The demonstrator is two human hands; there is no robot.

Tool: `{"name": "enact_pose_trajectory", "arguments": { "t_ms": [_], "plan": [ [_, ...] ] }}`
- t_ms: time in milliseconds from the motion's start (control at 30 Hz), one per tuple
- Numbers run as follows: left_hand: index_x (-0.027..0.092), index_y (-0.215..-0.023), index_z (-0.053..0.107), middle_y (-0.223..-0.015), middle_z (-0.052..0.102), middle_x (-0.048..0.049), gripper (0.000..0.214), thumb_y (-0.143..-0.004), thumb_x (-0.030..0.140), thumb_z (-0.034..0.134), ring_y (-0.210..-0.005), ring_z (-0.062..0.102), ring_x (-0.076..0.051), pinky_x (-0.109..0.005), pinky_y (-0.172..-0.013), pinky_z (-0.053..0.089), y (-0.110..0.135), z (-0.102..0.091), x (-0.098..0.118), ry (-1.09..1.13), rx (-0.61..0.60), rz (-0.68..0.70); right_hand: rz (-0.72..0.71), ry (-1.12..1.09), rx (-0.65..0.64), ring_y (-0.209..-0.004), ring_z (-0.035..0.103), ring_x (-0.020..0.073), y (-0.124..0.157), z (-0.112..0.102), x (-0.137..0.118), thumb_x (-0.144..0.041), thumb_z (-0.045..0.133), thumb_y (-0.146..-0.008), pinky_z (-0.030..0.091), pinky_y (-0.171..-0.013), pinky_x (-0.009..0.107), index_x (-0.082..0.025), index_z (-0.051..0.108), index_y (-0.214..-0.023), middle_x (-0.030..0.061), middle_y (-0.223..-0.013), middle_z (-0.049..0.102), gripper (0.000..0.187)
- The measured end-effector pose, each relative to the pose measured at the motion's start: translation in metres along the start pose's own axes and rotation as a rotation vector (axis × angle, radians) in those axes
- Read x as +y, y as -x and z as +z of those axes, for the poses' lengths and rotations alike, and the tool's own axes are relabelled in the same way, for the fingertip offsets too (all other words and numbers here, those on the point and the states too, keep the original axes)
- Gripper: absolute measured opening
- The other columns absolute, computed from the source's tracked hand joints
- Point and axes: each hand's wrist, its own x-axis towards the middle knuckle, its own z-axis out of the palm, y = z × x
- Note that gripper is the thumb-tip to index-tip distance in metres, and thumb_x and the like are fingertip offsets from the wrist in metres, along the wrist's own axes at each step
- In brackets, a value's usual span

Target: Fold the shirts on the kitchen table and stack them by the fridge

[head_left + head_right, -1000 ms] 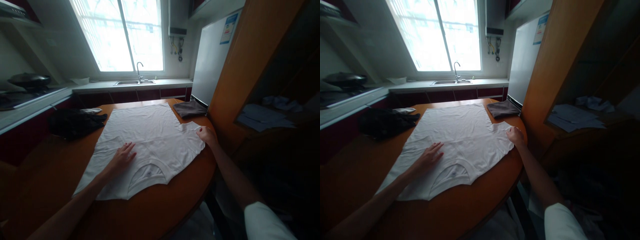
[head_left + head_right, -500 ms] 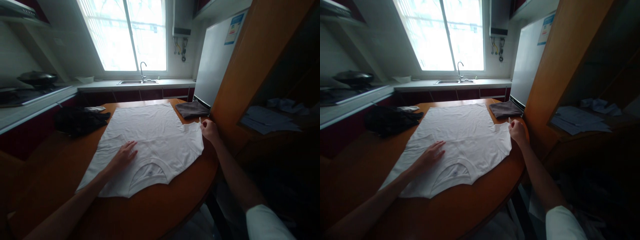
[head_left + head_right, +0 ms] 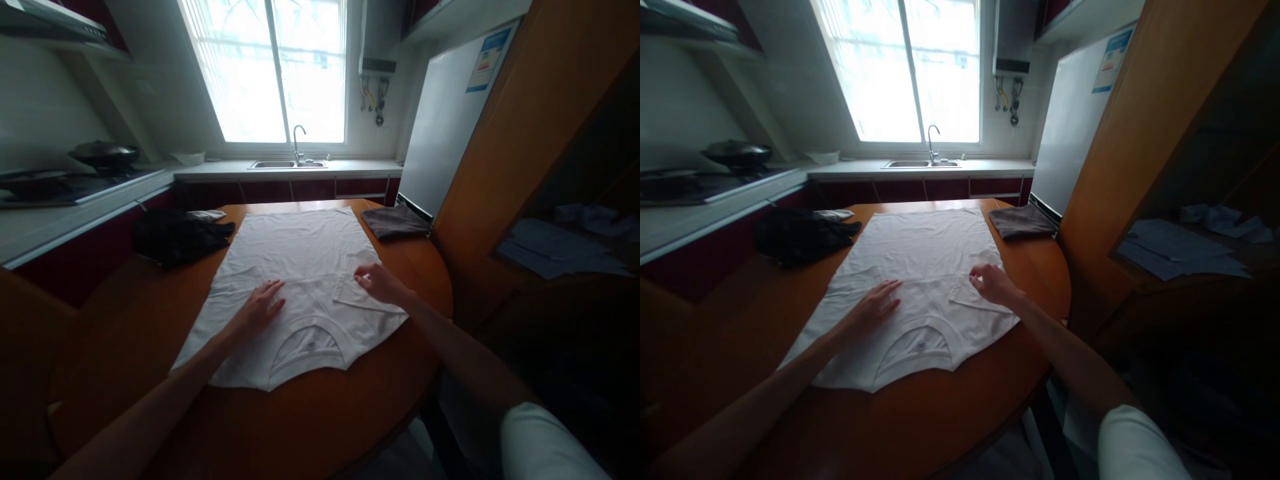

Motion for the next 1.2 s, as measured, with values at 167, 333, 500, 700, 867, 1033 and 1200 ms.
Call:
{"name": "enact_pose_trajectory", "arguments": {
  "t_ms": [167, 333, 500, 700, 867, 1033, 1200],
  "plan": [
    [0.015, -0.138, 0.056, -0.144, 0.056, -0.0144, 0.06, -0.095, 0.052, 0.039, -0.138, 0.048, -0.031, -0.049, -0.117, 0.037, 0.0, 0.0, 0.004, 0.032, 0.019, 0.015, 0.081, 0.091, 0.1, -0.076, 0.067, 0.017, -0.033, -0.021, 0.01, -0.024, 0.061, -0.089, 0.045, -0.068, 0.025, -0.018, 0.076, -0.089, 0.0058, -0.085, 0.075, 0.016],
    [0.014, -0.138, 0.056, -0.143, 0.055, -0.0147, 0.055, -0.095, 0.046, 0.043, -0.135, 0.05, -0.029, -0.045, -0.117, 0.038, 0.002, -0.002, 0.005, 0.059, 0.026, 0.028, -0.026, 0.141, -0.306, -0.07, 0.063, 0.0142, -0.034, 0.007, -0.011, -0.033, 0.07, -0.085, 0.036, -0.058, 0.023, -0.018, 0.074, -0.084, 0.004, -0.082, 0.074, 0.016],
    [0.018, -0.139, 0.056, -0.144, 0.055, -0.0132, 0.051, -0.096, 0.044, 0.045, -0.136, 0.05, -0.028, -0.045, -0.116, 0.039, 0.003, -0.001, 0.001, 0.087, 0.029, 0.043, -0.063, 0.231, -0.367, -0.075, 0.062, 0.0162, -0.023, 0.036, -0.017, -0.04, 0.07, -0.083, 0.032, -0.058, 0.024, -0.02, 0.071, -0.088, 0.0039, -0.088, 0.073, 0.02],
    [0.016, -0.137, 0.056, -0.143, 0.056, -0.0144, 0.05, -0.096, 0.042, 0.046, -0.134, 0.051, -0.028, -0.045, -0.116, 0.039, 0.001, -0.003, 0.005, 0.105, 0.02, 0.057, -0.114, 0.26, -0.277, -0.072, 0.06, 0.0157, -0.016, 0.035, -0.021, -0.023, 0.055, -0.09, 0.028, -0.059, 0.026, -0.019, 0.069, -0.084, 0.0061, -0.085, 0.072, 0.016],
    [0.017, -0.137, 0.057, -0.141, 0.057, -0.0132, 0.049, -0.096, 0.042, 0.046, -0.133, 0.053, -0.029, -0.044, -0.115, 0.041, 0.002, -0.006, 0.009, 0.106, 0.024, 0.052, -0.136, 0.162, -0.245, -0.065, 0.055, 0.0131, -0.012, 0.028, -0.024, -0.021, 0.057, -0.091, 0.028, -0.059, 0.025, -0.017, 0.069, -0.082, 0.004, -0.076, 0.069, 0.015],
    [0.018, -0.138, 0.057, -0.142, 0.057, -0.0126, 0.049, -0.096, 0.043, 0.046, -0.134, 0.052, -0.028, -0.044, -0.116, 0.04, 0.003, -0.006, 0.008, 0.102, 0.0, 0.054, -0.139, 0.068, -0.294, -0.065, 0.056, 0.0127, -0.015, 0.023, -0.015, -0.029, 0.061, -0.092, 0.03, -0.058, 0.024, -0.017, 0.072, -0.083, 0.0035, -0.076, 0.07, 0.019],
    [0.018, -0.138, 0.057, -0.142, 0.056, -0.0124, 0.048, -0.096, 0.041, 0.047, -0.133, 0.053, -0.027, -0.043, -0.115, 0.04, 0.002, -0.004, 0.006, 0.092, -0.006, 0.067, 0.0, 0.088, -0.149, -0.077, 0.064, 0.0159, -0.021, 0.03, -0.008, -0.031, 0.061, -0.093, 0.035, -0.063, 0.024, -0.02, 0.073, -0.098, 0.004, -0.09, 0.074, 0.017]
  ]
}}
